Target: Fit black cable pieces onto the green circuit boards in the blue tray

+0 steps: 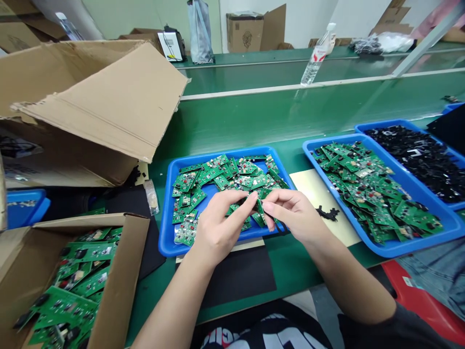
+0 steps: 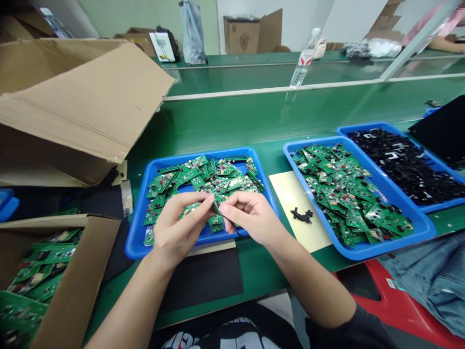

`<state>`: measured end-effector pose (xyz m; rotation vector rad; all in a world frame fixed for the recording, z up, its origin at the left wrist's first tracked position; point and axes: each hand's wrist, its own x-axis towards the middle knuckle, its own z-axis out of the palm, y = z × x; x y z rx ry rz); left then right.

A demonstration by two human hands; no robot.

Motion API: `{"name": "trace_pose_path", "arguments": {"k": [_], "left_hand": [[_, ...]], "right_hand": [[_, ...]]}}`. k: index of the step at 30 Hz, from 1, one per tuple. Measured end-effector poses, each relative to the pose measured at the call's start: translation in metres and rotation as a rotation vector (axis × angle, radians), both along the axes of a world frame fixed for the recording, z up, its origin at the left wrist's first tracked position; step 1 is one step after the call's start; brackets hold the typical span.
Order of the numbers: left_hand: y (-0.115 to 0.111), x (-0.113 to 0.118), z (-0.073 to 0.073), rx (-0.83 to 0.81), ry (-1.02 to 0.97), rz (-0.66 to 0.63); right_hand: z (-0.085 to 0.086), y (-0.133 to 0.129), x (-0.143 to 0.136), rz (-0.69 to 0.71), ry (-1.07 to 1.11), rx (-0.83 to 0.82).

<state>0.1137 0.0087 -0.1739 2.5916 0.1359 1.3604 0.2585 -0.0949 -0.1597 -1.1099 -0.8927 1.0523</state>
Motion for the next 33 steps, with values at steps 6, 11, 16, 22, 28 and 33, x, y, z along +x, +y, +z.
{"name": "trace_pose_path", "arguments": {"k": [6, 11, 16, 22, 28, 33], "left_hand": [[-0.004, 0.002, 0.002, -0.070, -0.011, 0.020], [-0.004, 0.003, 0.001, -0.054, -0.017, 0.038], [-0.004, 0.004, -0.003, 0.007, -0.028, 0.051], [-0.010, 0.007, 0.001, -0.183, -0.033, 0.056], [-0.011, 0.006, 0.003, -0.383, 0.016, 0.017], [-0.013, 0.005, 0.002, -0.558, 0.042, -0.079]], "right_hand": [[-0.006, 0.002, 0.001, 0.026, 0.067, 0.019], [-0.006, 0.001, 0.000, -0.009, 0.031, 0.020], [-0.005, 0.001, -0.001, -0.067, -0.033, -0.003], [-0.007, 0.003, 0.000, -0.008, 0.126, -0.014], [-0.004, 0.003, 0.001, -0.002, 0.150, -0.048], [-0.002, 0.000, 0.002, -0.082, -0.096, -0.034]]}}
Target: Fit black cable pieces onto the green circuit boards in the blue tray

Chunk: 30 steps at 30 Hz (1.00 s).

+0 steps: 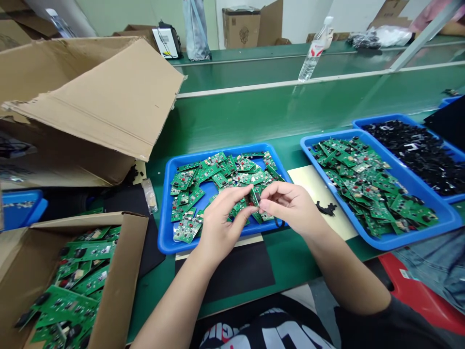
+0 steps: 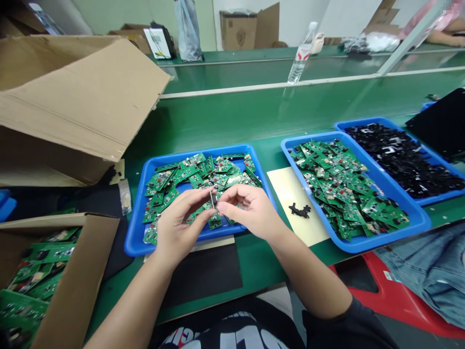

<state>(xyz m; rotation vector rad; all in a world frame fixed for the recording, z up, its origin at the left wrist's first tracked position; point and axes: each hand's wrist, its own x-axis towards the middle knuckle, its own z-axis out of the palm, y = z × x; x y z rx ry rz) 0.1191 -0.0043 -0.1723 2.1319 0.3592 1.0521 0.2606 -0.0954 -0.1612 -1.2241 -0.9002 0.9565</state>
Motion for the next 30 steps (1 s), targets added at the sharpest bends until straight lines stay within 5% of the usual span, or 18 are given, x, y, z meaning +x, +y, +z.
{"name": "trace_pose_path", "arguments": {"k": [11, 30], "left_hand": [[-0.006, 0.000, 0.005, -0.046, 0.079, -0.091], [-0.001, 0.001, -0.009, 0.219, 0.061, 0.057]], "right_hand": [[0.001, -0.003, -0.007, -0.176, -0.736, 0.240], [-0.012, 0.001, -0.009, -0.155, -0.972, 0.217]]}}
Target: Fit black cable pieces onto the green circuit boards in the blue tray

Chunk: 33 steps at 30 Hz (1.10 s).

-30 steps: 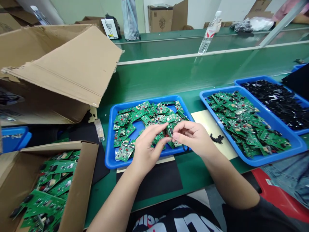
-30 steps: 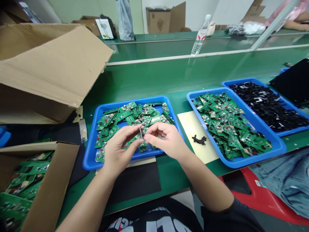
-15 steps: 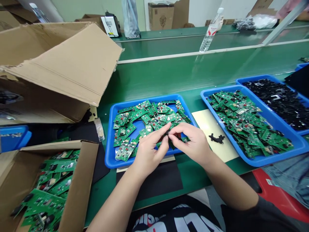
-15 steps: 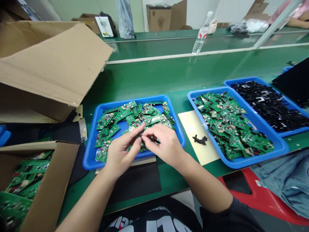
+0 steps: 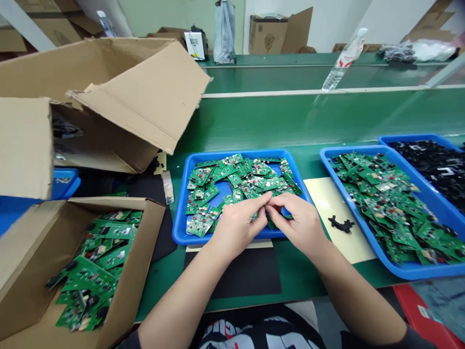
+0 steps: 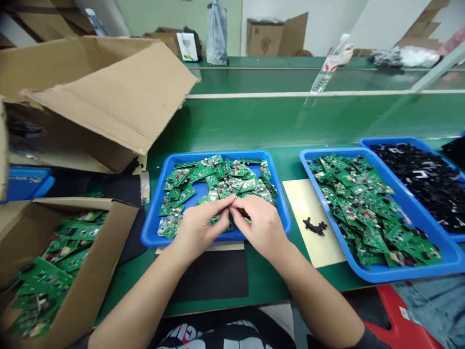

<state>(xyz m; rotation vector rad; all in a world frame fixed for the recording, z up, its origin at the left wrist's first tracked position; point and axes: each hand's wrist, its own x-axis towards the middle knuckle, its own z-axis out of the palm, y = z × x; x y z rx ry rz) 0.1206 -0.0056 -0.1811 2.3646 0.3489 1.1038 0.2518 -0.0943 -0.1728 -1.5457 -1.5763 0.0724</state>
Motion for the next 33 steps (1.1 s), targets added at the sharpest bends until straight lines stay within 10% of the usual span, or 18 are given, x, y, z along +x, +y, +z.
{"name": "trace_pose_path", "arguments": {"k": [12, 18, 25, 33], "left_hand": [[-0.011, -0.001, -0.010, 0.095, 0.182, 0.092], [-0.018, -0.001, -0.006, -0.103, 0.022, 0.054], [-0.015, 0.004, -0.001, -0.551, -0.092, 0.059], [-0.011, 0.004, -0.001, -0.727, -0.217, 0.090]], "right_hand": [[-0.014, -0.002, -0.005, -0.159, -0.077, -0.018], [-0.018, -0.006, 0.039, -0.631, 0.050, 0.024], [-0.023, -0.002, 0.035, -0.035, 0.616, -0.213], [-0.026, -0.006, 0.039, 0.130, 0.852, -0.312]]}}
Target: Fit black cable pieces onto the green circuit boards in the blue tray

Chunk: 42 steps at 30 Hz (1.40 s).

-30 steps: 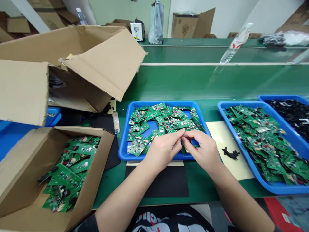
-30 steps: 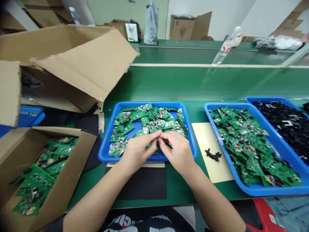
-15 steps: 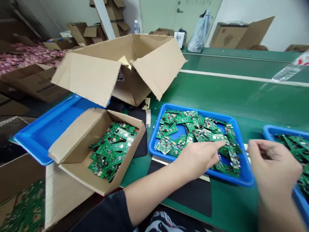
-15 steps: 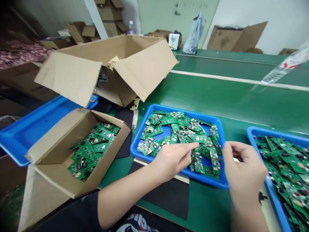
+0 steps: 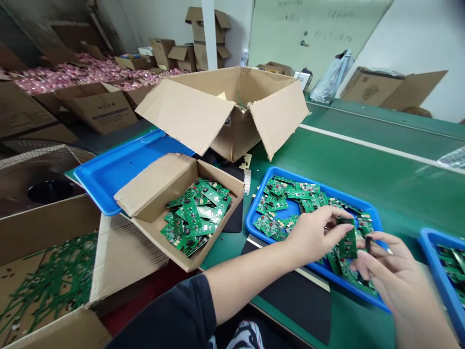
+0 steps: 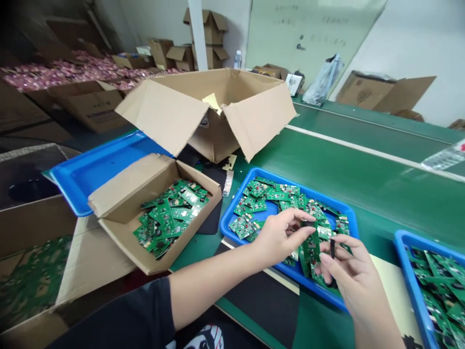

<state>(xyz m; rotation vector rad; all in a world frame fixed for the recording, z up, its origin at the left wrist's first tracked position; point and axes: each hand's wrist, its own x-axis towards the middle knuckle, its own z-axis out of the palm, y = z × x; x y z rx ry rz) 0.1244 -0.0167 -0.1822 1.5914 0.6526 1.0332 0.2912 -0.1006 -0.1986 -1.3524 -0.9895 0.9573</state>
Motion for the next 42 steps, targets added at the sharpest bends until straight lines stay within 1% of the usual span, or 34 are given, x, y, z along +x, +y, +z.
{"name": "trace_pose_path", "arguments": {"k": [3, 6, 10, 13, 17, 19, 21, 24, 26, 28, 30, 33, 36, 37, 39, 41, 42], "left_hand": [[0.002, 0.000, 0.000, -0.043, -0.077, 0.037], [0.006, -0.001, 0.002, -0.049, -0.095, 0.053], [0.012, -0.004, 0.002, -0.071, -0.090, 0.031], [0.013, -0.002, -0.001, -0.035, -0.054, 0.015], [0.008, 0.002, -0.006, 0.040, 0.029, -0.010], [0.006, 0.003, -0.007, 0.080, 0.062, -0.032], [0.003, 0.004, -0.007, 0.143, 0.089, -0.063], [0.002, 0.005, -0.006, 0.277, 0.141, -0.106], [0.001, 0.003, -0.006, 0.377, 0.178, -0.094], [0.002, 0.001, -0.005, 0.472, 0.192, -0.057], [0.005, -0.001, -0.002, 0.509, 0.163, -0.072], [0.008, -0.004, 0.007, 0.581, 0.113, -0.138], [0.001, -0.010, 0.028, 0.665, 0.089, -0.185], [-0.004, -0.015, 0.037, 0.732, 0.110, -0.163], [-0.017, -0.030, 0.055, 0.814, 0.142, -0.130], [-0.029, -0.053, 0.071, 0.868, 0.163, -0.117], [-0.033, -0.066, 0.077, 0.883, 0.209, -0.100]], "right_hand": [[0.007, 0.000, -0.016, -0.139, 0.030, -0.016], [0.018, -0.001, -0.033, -0.280, 0.026, -0.041], [0.028, -0.004, -0.046, -0.354, 0.020, -0.026], [0.027, -0.008, -0.053, -0.386, 0.044, -0.005], [0.017, -0.018, -0.064, -0.439, 0.087, 0.028], [0.012, -0.025, -0.067, -0.480, 0.067, 0.032], [0.008, -0.031, -0.065, -0.508, 0.017, 0.013], [0.004, -0.041, -0.052, -0.517, -0.072, -0.024], [0.003, -0.048, -0.038, -0.542, -0.128, -0.027], [0.003, -0.056, -0.022, -0.602, -0.204, -0.045], [0.005, -0.065, -0.005, -0.663, -0.305, -0.101], [0.009, -0.079, 0.020, -0.761, -0.450, -0.190], [0.017, -0.091, 0.043, -0.888, -0.523, -0.264], [0.021, -0.094, 0.050, -0.931, -0.546, -0.292], [0.029, -0.100, 0.063, -1.023, -0.595, -0.351], [0.036, -0.105, 0.075, -1.114, -0.642, -0.418], [0.039, -0.107, 0.081, -1.159, -0.662, -0.454]]}}
